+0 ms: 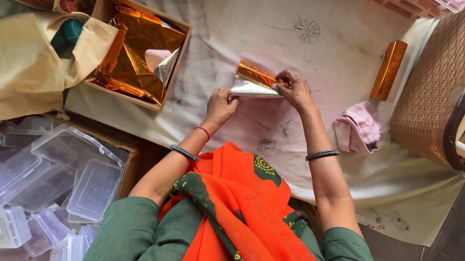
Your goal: The person sits on the floor and wraps small wooden blocks in shiny orange foil. They pick up a block, place it on a sheet of foil, and fold the foil around it. They also wipe the wooden blocks with a pink cloth before wrapping them.
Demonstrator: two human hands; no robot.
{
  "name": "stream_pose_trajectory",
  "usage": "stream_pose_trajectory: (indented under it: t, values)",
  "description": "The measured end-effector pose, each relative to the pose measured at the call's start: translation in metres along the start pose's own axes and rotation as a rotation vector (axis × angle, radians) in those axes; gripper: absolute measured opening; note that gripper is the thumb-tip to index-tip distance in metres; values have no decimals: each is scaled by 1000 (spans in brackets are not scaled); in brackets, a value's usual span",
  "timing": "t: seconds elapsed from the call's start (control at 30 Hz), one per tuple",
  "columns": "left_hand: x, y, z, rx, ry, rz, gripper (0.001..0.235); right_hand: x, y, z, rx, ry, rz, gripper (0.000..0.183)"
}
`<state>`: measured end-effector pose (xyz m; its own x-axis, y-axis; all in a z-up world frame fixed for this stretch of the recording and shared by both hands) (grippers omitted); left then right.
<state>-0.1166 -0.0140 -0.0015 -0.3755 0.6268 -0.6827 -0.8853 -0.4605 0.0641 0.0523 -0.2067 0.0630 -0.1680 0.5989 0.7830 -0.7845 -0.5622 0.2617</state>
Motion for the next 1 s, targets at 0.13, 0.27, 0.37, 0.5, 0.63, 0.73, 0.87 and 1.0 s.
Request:
stream_pose_trajectory:
  t: [0.13, 0.27, 0.37, 0.5, 0.63, 0.73, 0.87, 1.0]
  values:
    - [21, 12, -15, 168, 453, 220, 21, 0, 1, -2, 24, 13, 36, 35]
    - [34, 34, -33, 283, 834, 413, 19, 8, 7, -6, 44, 91, 106, 42]
    - [29, 37, -27, 235, 859, 389, 18, 8, 11, -9, 49, 187, 102, 42]
    - [26, 28, -29, 176, 1124, 317, 18, 3, 7, -11, 70, 161, 79, 40]
    - [2, 22, -18, 213, 1270, 450, 20, -11, 6, -9, 85, 67, -40, 43]
    - [7, 24, -34, 211, 1292, 562, 23, -19, 9, -4, 34, 32, -102, 43]
    - [26, 27, -59, 218, 1182, 558, 20, -2, 19, 4, -136, 167, 165, 40]
    - [23, 29, -41, 205, 964, 547, 19, 20, 36, -2, -257, 376, 345, 43]
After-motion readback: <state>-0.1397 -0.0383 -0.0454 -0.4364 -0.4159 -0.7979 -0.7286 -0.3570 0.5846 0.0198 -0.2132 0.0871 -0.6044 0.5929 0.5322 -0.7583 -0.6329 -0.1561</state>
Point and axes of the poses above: each hand's wrist, its own y-axis away from the middle knuckle, its own z-axis out of the back of the hand, x = y × z, the point moved 9 cm from there along -y, towards the middle knuckle, and after that the axes turned 9 degrees about -y, right-handed, at the moved point
